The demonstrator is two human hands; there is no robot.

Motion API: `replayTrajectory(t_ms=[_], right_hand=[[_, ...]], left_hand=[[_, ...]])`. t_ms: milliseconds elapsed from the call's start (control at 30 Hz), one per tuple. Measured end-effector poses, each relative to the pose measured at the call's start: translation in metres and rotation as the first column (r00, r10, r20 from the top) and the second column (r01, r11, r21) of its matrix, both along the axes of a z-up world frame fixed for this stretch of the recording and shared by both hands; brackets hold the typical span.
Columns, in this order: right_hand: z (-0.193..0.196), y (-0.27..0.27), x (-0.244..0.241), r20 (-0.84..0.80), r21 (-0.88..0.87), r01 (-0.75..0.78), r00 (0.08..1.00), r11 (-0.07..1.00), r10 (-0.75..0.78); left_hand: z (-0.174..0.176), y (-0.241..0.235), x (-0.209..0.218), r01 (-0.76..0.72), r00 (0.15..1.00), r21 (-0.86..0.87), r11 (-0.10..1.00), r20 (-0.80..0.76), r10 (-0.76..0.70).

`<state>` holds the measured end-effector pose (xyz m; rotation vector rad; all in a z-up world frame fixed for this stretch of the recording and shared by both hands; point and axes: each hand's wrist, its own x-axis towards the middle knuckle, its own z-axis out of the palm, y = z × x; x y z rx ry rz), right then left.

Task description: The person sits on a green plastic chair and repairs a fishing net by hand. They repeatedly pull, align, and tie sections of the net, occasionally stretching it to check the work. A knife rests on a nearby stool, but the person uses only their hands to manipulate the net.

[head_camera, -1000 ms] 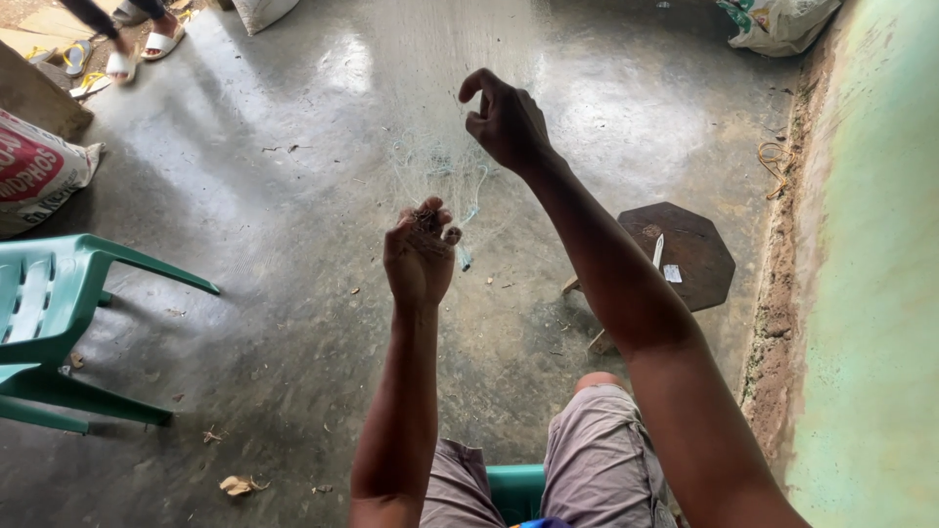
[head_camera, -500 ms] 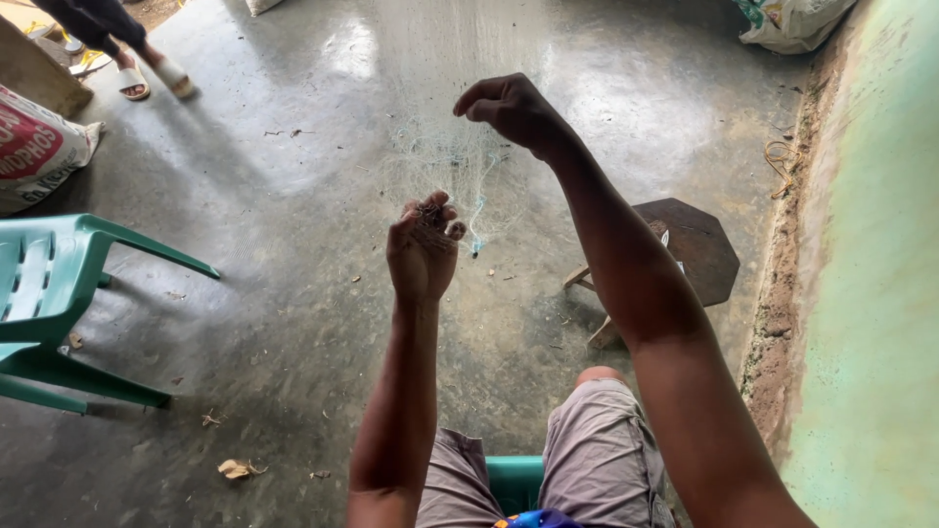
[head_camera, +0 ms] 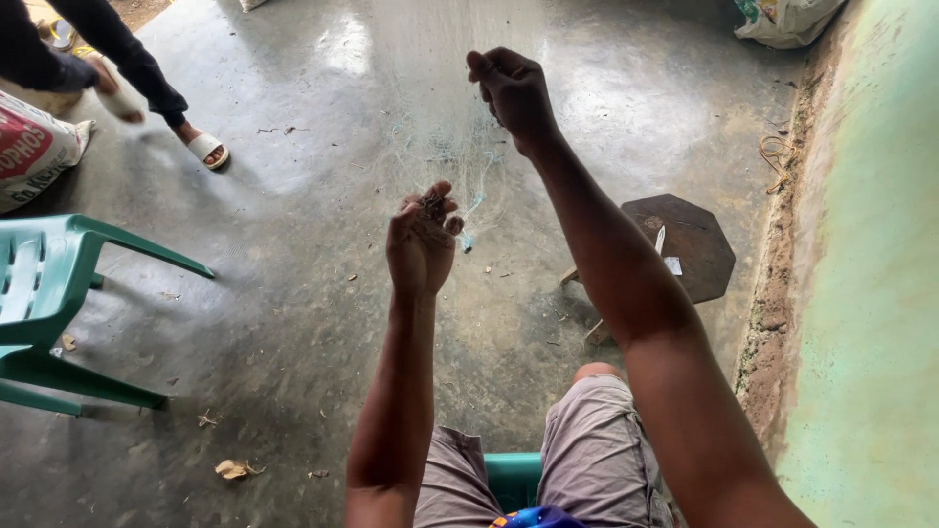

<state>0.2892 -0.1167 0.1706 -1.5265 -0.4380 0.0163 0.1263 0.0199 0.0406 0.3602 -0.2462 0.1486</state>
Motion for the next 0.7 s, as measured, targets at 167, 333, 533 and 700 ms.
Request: replayTrajectory(t_ms=[167,333,533,700], right_hand=[[-0.01,0.001,-0.006,0.028,0.205,0.085,0.995,0.975,-0.093],[-0.011,-0.003,-0.027,0.067,0.163,0.217,0.971,0.962,-0.231],[-0.013,-0.011,-0.042,0.17,0.278,0.257,0.935,0.925,-0.311],[-0.013,-0.024,-0.046,0.304,0.022,0.089,0.948,0.996,-0.091]], left_hand=[[0.006,-0.001,0.003,0.004,1.0,0.007,1.0,0.004,-0.004],[0.003,0.0,0.001,0.024,1.0,-0.029,0.999,0.013,-0.024],[-0.001,-0.002,-0.009,0.028,0.999,-0.101,0.994,0.021,-0.026],[-0.004,-0.003,-0.013,-0.012,1.0,-0.083,0.996,-0.003,0.012]])
